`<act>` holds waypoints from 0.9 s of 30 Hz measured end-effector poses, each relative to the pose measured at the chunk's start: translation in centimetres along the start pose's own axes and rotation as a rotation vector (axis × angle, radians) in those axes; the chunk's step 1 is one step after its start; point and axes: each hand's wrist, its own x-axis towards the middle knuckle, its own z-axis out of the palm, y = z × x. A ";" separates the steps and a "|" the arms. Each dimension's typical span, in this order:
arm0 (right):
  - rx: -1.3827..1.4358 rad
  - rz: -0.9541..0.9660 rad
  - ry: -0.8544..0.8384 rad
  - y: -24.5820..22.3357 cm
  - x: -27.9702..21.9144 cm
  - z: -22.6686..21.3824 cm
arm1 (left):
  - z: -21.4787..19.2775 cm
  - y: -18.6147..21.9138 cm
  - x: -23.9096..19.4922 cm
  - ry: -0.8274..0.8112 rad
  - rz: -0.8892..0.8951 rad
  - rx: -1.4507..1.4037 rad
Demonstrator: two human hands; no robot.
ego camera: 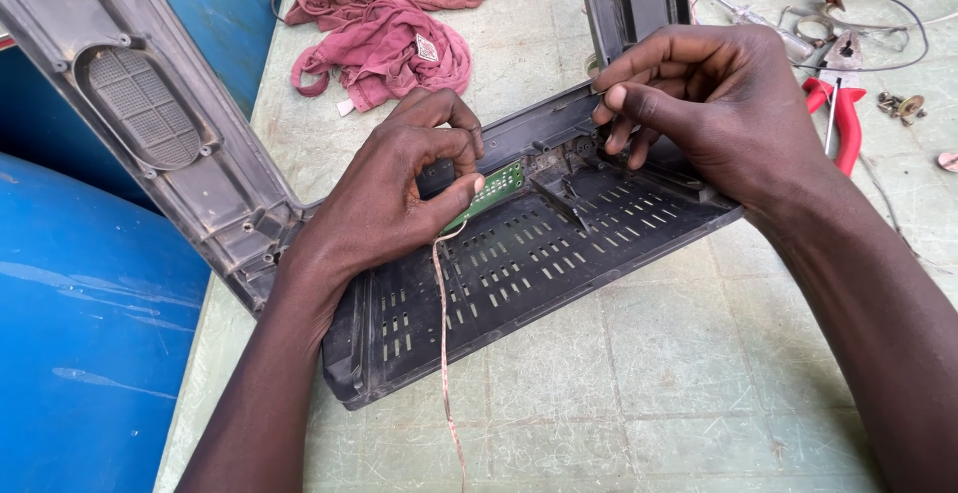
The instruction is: Installing and securing a circuit board into a plastic electronic housing using a screwdriver.
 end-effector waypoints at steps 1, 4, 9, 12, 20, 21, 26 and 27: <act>-0.002 0.000 0.003 0.0 0.0 -0.1 | 0.1 0.0 0.1 -0.001 0.003 -0.002; 0.004 0.011 0.000 0.0 0.0 0.0 | 0.1 0.0 0.0 0.003 -0.027 -0.029; 0.006 0.009 -0.013 -0.1 0.0 0.0 | 0.3 -0.5 -0.1 0.019 -0.033 0.066; -0.008 0.010 -0.013 0.0 0.0 0.0 | 0.5 -0.8 -0.3 -0.025 -0.104 0.150; -0.035 0.020 -0.042 0.8 0.3 0.0 | 1.4 -0.7 -0.2 -0.040 -0.104 0.312; -0.057 0.029 -0.046 0.9 0.3 0.0 | 1.5 -0.8 -0.3 -0.029 -0.090 0.337; -0.057 0.035 -0.050 1.0 0.3 0.0 | 1.4 -1.1 -0.3 -0.007 -0.073 0.254; -0.067 0.035 -0.052 0.8 0.3 0.0 | 1.3 -1.1 -0.3 -0.004 -0.064 0.236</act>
